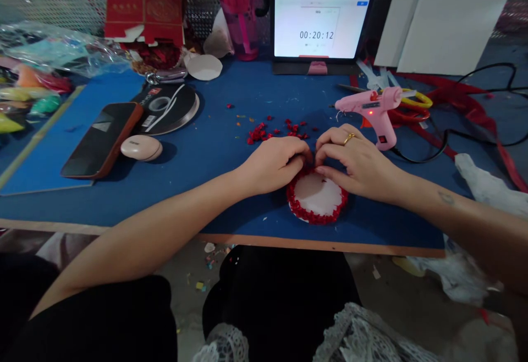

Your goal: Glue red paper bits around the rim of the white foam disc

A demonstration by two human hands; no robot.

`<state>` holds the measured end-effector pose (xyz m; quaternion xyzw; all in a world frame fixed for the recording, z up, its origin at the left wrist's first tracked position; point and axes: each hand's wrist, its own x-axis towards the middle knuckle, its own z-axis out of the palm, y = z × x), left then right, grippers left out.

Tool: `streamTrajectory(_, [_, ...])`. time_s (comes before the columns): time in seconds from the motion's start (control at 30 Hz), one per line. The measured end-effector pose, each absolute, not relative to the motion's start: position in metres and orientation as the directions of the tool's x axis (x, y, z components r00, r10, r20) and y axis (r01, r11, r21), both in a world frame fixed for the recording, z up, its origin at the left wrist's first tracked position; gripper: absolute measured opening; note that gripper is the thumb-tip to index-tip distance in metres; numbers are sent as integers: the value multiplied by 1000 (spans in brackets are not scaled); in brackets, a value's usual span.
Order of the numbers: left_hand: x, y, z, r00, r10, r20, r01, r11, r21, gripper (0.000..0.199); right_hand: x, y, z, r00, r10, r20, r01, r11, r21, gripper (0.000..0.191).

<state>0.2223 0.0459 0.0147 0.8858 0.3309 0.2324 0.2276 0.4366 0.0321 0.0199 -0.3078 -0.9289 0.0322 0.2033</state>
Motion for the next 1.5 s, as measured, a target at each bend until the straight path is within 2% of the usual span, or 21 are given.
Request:
streamTrajectory(0.43, [224,45,17,679,698,229,492,-663,564,28,430,26,22,-737,615,280,632,774,-39,19])
streamTrajectory(0.7, [224,44,16,680,692,241,498,-678,542,30,425,21,23,-735,607,303,665,731,149,15])
streamTrajectory(0.8, [224,44,16,678,693,245,494,-677,547,31,424,19,24,-744,598,297,659,729,183,15])
streamTrajectory(1.13, [223,43,16,684,684,252,482,-684,548,30,426,21,24,-722,624,300,665,745,53,11])
streamTrajectory(1.5, [222,43,15,658,702,273,462,-663,589,25,427,23,22,-717,624,312,657,754,1,15])
